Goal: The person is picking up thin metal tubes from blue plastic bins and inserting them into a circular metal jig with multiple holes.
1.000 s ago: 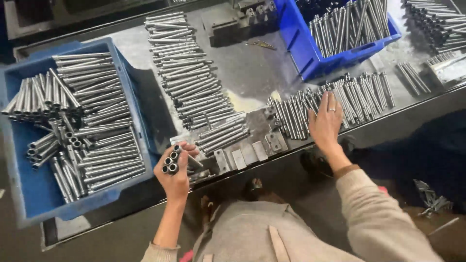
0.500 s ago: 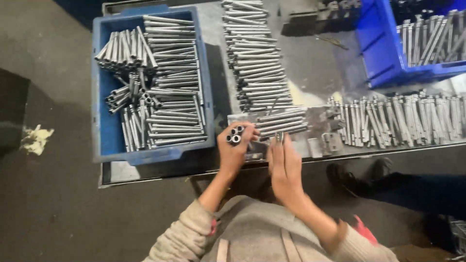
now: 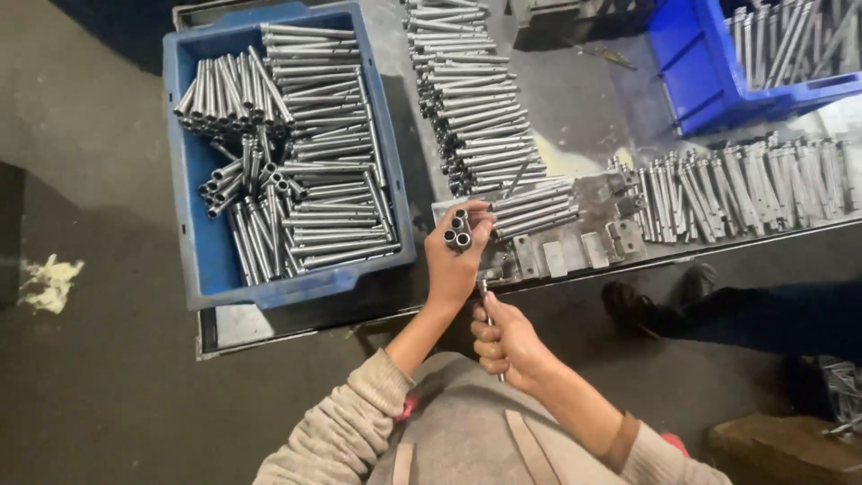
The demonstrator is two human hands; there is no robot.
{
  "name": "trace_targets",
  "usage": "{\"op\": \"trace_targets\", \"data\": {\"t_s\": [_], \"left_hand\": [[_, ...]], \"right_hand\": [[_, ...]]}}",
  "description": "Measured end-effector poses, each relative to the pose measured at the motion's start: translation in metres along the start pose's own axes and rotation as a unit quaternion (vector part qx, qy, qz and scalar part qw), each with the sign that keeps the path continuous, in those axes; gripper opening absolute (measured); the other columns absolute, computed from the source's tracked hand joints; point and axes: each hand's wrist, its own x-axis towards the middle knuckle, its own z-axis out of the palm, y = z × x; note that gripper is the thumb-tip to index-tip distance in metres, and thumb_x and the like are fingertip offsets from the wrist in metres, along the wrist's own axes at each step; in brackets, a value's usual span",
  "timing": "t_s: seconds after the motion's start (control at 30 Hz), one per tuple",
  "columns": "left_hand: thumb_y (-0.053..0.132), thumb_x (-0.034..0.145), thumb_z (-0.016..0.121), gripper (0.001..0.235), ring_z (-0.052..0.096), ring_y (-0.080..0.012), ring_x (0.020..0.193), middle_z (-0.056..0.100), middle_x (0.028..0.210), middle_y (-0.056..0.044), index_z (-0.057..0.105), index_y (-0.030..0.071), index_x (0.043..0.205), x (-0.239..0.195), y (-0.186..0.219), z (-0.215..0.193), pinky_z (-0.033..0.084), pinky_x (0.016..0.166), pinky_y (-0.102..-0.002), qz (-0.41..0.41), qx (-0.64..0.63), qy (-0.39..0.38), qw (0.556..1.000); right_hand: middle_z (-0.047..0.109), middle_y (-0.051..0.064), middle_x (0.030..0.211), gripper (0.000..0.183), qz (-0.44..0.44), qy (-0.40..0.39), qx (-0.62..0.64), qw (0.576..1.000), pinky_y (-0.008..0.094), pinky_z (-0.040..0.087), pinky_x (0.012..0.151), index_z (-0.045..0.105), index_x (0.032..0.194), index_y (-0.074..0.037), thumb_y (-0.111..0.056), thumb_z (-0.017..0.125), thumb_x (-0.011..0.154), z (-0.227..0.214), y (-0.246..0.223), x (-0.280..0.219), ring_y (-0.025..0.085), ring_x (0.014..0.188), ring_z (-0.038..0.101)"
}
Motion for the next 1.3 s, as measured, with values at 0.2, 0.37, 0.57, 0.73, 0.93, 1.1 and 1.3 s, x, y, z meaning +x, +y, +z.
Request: {"op": "trace_targets", "data": {"t_s": [0.2, 0.37, 0.57, 0.73, 0.93, 1.1, 1.3], "left_hand": [[0.012, 0.094, 0.071, 0.026, 0.074, -0.0193, 0.095, 0.079, 0.098, -0.014, 0.072, 0.005, 0.118, 0.003, 0.004, 0.001, 0.06, 0.085, -0.037, 0.017, -0.003, -0.009, 1.0], [0.009, 0.098, 0.067, 0.02, 0.072, -0.0182, 0.086, 0.078, 0.096, -0.018, 0.072, -0.001, 0.115, 0.0, 0.01, 0.0, 0.061, 0.079, -0.032, -0.003, -0.051, 0.005, 0.999], [0.009, 0.093, 0.072, 0.021, 0.077, -0.0219, 0.08, 0.079, 0.092, -0.017, 0.075, 0.001, 0.112, -0.005, 0.014, 0.002, 0.063, 0.073, -0.033, 0.032, -0.001, -0.024, 0.999], [0.012, 0.095, 0.071, 0.022, 0.076, -0.0219, 0.08, 0.079, 0.094, -0.018, 0.075, 0.0, 0.114, 0.006, 0.008, 0.008, 0.062, 0.074, -0.037, 0.048, 0.028, -0.027, 0.998], [0.016, 0.101, 0.063, 0.023, 0.072, -0.0193, 0.081, 0.078, 0.095, -0.018, 0.073, -0.003, 0.11, -0.002, 0.005, 0.011, 0.061, 0.078, -0.037, -0.013, 0.029, 0.015, 0.999], [0.016, 0.1, 0.06, 0.027, 0.075, -0.0266, 0.086, 0.077, 0.098, -0.024, 0.07, -0.006, 0.113, -0.007, 0.006, 0.011, 0.063, 0.079, -0.042, -0.009, 0.003, 0.07, 0.998], [0.034, 0.102, 0.054, 0.045, 0.076, -0.0347, 0.091, 0.075, 0.099, -0.028, 0.069, -0.006, 0.117, -0.008, -0.002, 0.011, 0.064, 0.079, -0.047, 0.063, -0.024, 0.055, 0.996]], "right_hand": [[0.017, -0.008, 0.063, 0.035, -0.024, -0.02, 0.008, 0.999, 0.018, 0.012, 0.026, 0.043, 0.093, -0.01, -0.036, 0.036, 0.114, 0.001, 0.002, 0.001, 0.002, 0.041, 0.015], [0.05, 0.0, 0.056, 0.026, -0.303, -0.098, -0.393, 0.863, 0.027, 0.045, 0.049, 0.066, 0.096, -0.009, -0.02, 0.045, 0.105, -0.024, 0.0, -0.015, 0.012, 0.052, 0.045], [0.068, 0.005, 0.08, 0.019, -0.46, 0.165, -0.532, 0.691, 0.041, 0.053, 0.079, 0.072, 0.111, -0.013, -0.009, 0.062, 0.095, -0.091, -0.056, 0.003, 0.028, 0.077, 0.066], [0.064, 0.005, 0.094, 0.01, -0.564, 0.092, -0.637, 0.518, 0.042, 0.049, 0.082, 0.069, 0.093, -0.016, -0.026, 0.068, 0.095, -0.124, -0.089, 0.034, 0.029, 0.086, 0.063], [0.054, 0.002, 0.095, 0.02, -0.497, 0.01, -0.696, 0.518, 0.039, 0.042, 0.081, 0.061, 0.097, -0.018, -0.036, 0.054, 0.103, -0.144, -0.086, 0.045, 0.027, 0.091, 0.056], [0.064, 0.023, 0.111, 0.022, -0.494, 0.108, -0.829, 0.238, 0.059, 0.044, 0.097, 0.066, 0.11, -0.005, -0.022, 0.062, 0.097, -0.212, -0.066, 0.029, 0.046, 0.106, 0.059], [0.041, 0.036, 0.154, 0.074, -0.421, 0.436, -0.677, 0.417, 0.062, 0.035, 0.104, 0.045, 0.152, 0.014, -0.019, 0.077, 0.093, -0.295, -0.187, 0.069, 0.053, 0.136, 0.039]]}}
